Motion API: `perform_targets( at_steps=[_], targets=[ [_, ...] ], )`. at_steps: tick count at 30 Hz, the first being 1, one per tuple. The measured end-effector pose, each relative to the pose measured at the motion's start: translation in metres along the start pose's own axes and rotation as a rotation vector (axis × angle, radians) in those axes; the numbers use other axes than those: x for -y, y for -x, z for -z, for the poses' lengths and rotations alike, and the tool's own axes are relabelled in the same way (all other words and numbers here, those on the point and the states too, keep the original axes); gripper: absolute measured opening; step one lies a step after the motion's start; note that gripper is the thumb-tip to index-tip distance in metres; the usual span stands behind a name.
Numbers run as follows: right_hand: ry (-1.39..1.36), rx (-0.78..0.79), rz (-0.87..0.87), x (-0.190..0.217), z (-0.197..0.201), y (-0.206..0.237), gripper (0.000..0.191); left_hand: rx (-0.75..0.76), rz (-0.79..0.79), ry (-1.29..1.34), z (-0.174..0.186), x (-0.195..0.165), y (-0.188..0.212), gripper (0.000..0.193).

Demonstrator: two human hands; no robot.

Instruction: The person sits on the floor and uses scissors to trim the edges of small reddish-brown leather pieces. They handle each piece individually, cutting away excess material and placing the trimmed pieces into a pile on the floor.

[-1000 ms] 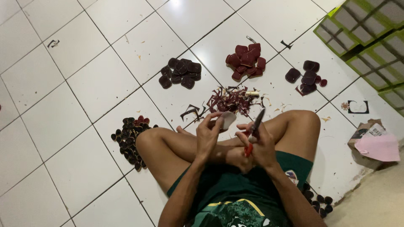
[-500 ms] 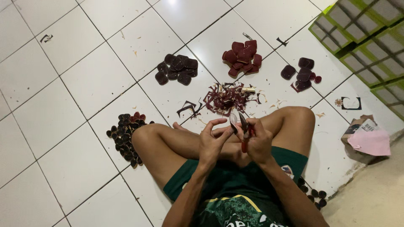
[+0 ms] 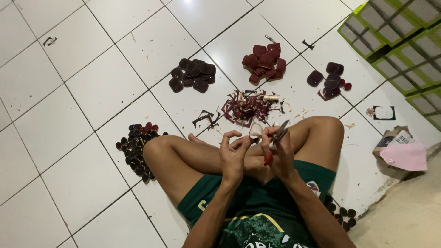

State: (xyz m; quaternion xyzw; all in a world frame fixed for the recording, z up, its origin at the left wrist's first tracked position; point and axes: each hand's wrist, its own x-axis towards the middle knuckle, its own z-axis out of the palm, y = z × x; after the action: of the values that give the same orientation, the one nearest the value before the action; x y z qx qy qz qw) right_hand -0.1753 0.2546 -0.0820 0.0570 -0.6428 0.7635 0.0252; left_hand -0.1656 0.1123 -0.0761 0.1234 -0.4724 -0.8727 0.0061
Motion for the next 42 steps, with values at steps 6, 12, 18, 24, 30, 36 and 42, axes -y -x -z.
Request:
perform_targets(
  at_steps=[6,12,18,24,30,36,42],
  targets=[
    [0.209,-0.024,0.169,0.007,-0.003,-0.002,0.023,0.060,-0.009,-0.115,-0.002,-0.008,0.002,0.033],
    [0.365,-0.025,0.147,0.007,0.007,-0.005,0.024,0.055,0.040,-0.106,-0.012,-0.019,0.009,0.033],
    [0.642,0.145,0.559,0.025,0.022,-0.017,0.042,0.209,-0.299,-0.580,-0.014,-0.062,0.004,0.033],
    [0.668,0.202,0.711,0.041,0.021,-0.018,0.050,0.419,-0.623,-1.021,-0.011,-0.088,-0.004,0.033],
    [0.578,-0.033,0.408,0.036,-0.001,-0.003,0.042,0.280,-0.670,-1.063,-0.008,-0.078,-0.006,0.023],
    [0.140,0.155,-0.323,0.053,-0.004,0.035,0.046,0.012,-0.836,-1.191,0.005,-0.073,-0.020,0.018],
    [0.072,0.238,-0.549,0.056,-0.010,0.046,0.055,-0.037,-0.753,-1.169,0.011,-0.070,-0.024,0.017]
  ],
)
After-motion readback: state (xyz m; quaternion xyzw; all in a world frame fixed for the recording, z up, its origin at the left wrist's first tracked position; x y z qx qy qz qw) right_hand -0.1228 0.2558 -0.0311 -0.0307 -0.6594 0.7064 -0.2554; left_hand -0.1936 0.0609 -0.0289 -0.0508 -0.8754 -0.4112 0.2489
